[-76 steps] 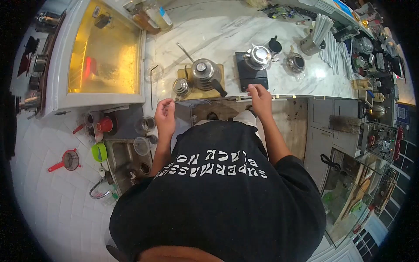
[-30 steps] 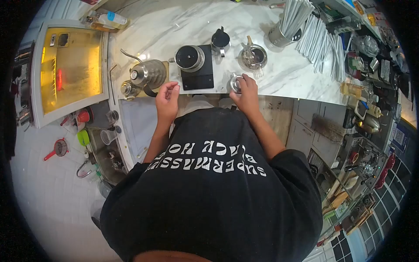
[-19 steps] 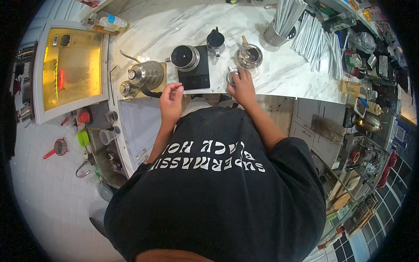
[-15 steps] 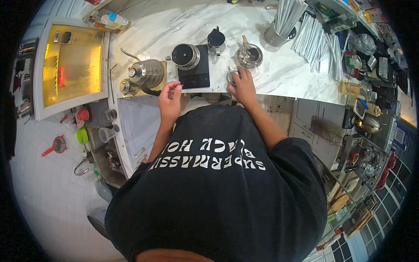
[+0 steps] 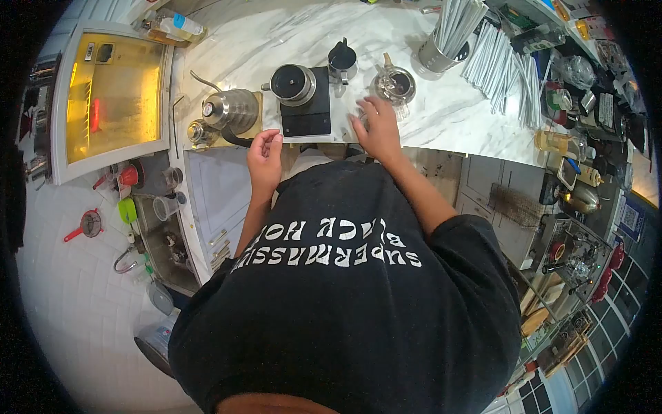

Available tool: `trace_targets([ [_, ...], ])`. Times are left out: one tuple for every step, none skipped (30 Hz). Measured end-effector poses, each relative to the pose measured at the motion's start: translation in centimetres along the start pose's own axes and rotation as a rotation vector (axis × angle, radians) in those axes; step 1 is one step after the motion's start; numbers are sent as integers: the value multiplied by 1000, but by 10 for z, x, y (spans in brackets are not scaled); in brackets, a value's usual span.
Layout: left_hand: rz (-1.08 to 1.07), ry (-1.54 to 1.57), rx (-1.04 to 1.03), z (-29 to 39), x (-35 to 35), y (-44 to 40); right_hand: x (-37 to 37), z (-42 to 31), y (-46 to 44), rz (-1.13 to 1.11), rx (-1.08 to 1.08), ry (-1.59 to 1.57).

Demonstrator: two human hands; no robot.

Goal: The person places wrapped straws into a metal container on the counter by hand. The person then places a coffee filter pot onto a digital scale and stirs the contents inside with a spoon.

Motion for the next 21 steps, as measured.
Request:
trace_targets([
  [-3,-13,2,-1,1,1,5,-9,-15,-1,-1,1],
  [-6,-24,1,-1,0,1,11,-13,-35,-3,-84,-90],
  [-6,-21,-2,0,-2,1,14,-14,-54,-4,-164,-181],
  [0,1,-10,1,-3,1,15,-18,-74,0,-159,-180],
  [8,22,-20,2,-4,0,14,-17,-94,-5,-202,-146],
  [11,24,-28,6,-5,0,10,-12,-110,-9,-246,-114],
  [17,-6,-23,10,-6,0,4,-7,-124,-5,-238,-117],
  [23,-37,-18,14,-6,1,-1,2,-136,25,-284,46],
  [28,-37,-24,16,-6,2,-6,10,-146,55,-329,208],
  [35,-80,-61,21,-6,4,-14,21,-155,57,-359,207],
  [44,-124,-95,24,-5,5,-20,30,-163,57,-351,202],
  [53,-125,-96,26,-4,7,-32,41,-169,-57,-343,187],
  [63,-141,-82,26,-3,10,-41,45,-170,-173,-334,173],
  [75,-156,-70,26,-2,11,-40,43,-171,-126,-248,211],
  [88,-156,-72,25,0,12,-39,41,-170,-129,-236,206],
  [95,-178,-86,23,1,13,-34,33,-168,-105,-169,231],
  [101,-200,-100,21,3,14,-29,26,-165,-80,-103,256],
  [115,-202,-101,23,3,15,-28,22,-160,-31,-26,262],
  [109,-238,-130,29,2,15,-26,22,-156,-32,-15,252],
  [102,-274,-159,33,2,15,-29,20,-150,-99,33,223],
  [110,-277,-159,32,4,13,-31,16,-145,-167,79,196],
])
Point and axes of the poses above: each hand's wrist, its own y-axis away from the middle knuckle, its own x-axis out of the back of the hand, z = x × y, the point moved 7 cm from there along -y, towards the middle knuckle, and after that the axes turned 8 degrees about y, right-handed, at the moved point
